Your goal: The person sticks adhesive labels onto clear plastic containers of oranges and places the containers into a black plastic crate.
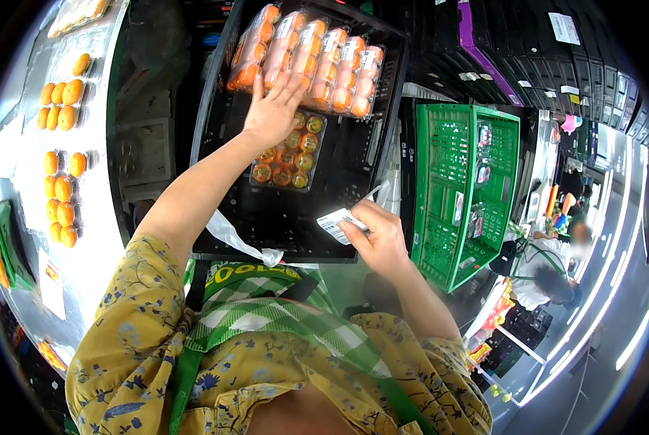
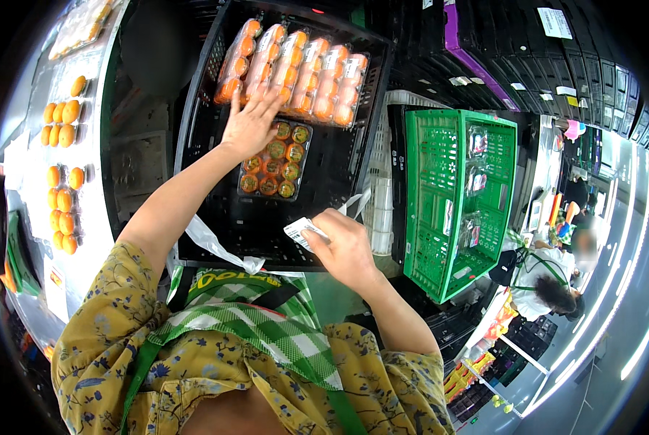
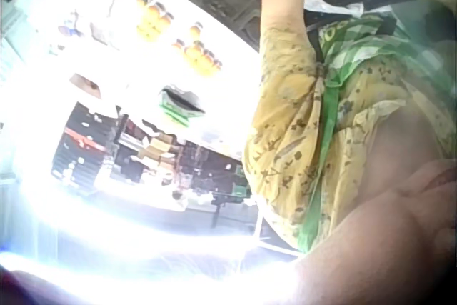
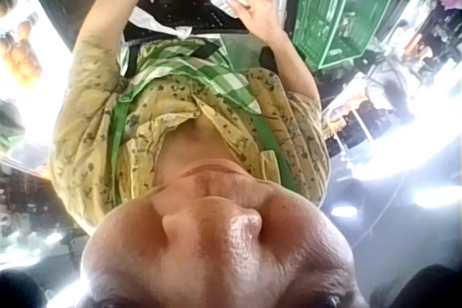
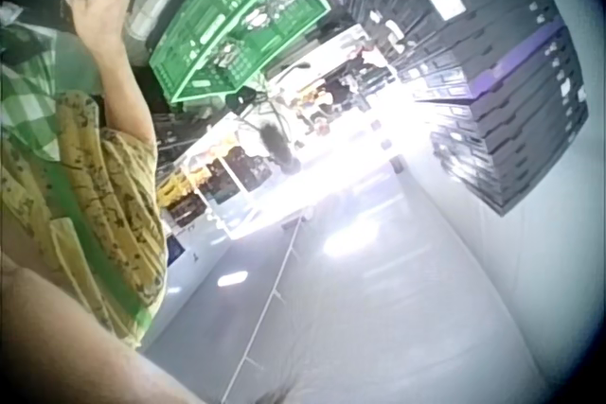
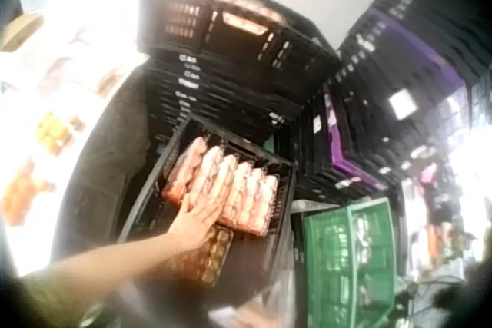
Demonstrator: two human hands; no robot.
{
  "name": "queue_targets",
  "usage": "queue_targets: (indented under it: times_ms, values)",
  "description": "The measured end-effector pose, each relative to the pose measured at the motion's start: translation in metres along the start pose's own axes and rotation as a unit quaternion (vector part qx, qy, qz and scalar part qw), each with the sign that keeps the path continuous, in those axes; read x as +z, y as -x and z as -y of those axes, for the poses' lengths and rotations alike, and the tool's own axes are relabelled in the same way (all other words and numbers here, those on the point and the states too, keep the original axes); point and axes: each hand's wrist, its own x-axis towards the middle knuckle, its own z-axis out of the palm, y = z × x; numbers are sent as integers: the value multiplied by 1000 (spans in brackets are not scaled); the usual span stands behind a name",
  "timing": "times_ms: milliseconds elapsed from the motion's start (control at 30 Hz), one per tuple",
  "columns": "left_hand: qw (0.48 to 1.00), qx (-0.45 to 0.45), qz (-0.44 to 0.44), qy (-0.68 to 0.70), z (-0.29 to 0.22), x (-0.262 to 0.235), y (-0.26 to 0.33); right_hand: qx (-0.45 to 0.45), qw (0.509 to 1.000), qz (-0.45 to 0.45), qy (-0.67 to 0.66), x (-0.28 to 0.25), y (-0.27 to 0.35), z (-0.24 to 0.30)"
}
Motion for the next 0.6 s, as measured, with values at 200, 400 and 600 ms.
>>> queue_targets:
  times_ms: [200,400,600]
  values:
    - [996,66,55,2,-32,4,-29,0,1000,15,-2,-2,9,-8]
    - [865,98,-154,467,-67,-7,16,46,998,-36,26,-8,18,-23]
    - [611,-4,111,784,-107,-34,120,60,993,-97,-7,7,20,-34]
